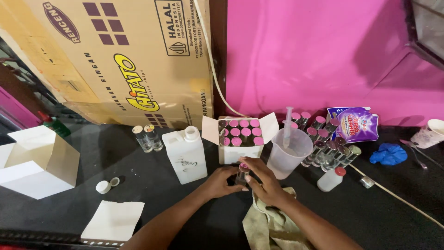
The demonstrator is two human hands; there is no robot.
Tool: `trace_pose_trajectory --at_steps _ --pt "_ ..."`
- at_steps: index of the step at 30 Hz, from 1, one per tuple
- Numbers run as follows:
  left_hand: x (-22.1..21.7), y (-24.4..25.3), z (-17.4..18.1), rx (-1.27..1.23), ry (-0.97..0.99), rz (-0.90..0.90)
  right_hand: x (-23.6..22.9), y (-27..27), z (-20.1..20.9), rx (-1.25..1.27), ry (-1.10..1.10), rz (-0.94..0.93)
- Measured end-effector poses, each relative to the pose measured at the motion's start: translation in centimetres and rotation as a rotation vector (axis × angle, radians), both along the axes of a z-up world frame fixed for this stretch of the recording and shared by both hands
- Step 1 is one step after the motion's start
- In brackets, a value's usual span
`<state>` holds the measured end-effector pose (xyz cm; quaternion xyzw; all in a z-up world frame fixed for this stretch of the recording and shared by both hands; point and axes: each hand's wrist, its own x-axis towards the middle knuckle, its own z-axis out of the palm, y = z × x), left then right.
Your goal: Assembling perfume bottles by attaching spray heads, wiping them clean, and packing them into a box.
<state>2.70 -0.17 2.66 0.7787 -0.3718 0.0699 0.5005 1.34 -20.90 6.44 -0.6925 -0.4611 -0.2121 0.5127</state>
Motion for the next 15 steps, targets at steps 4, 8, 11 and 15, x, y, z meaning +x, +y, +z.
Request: trace_pose_trajectory --at_steps 4,8,11,15 --pt "0.1 0.1 -0.2 0.079 -0.039 0.023 -0.7 -0.3 0.7 -0.090 0.159 -0.039" --pt "0.1 0.0 0.0 0.074 -0.014 0.032 0.0 -0.9 0.0 -0.119 0.150 -0.176" --pt "0.5 0.1 -0.6 0.093 -0.025 0.052 0.2 -1.2 0.7 -0.128 0.150 -0.072" --pt "0.7 0.3 -1.2 0.070 0.015 0.032 0.2 -0.7 0.1 -0.157 0.156 -0.099"
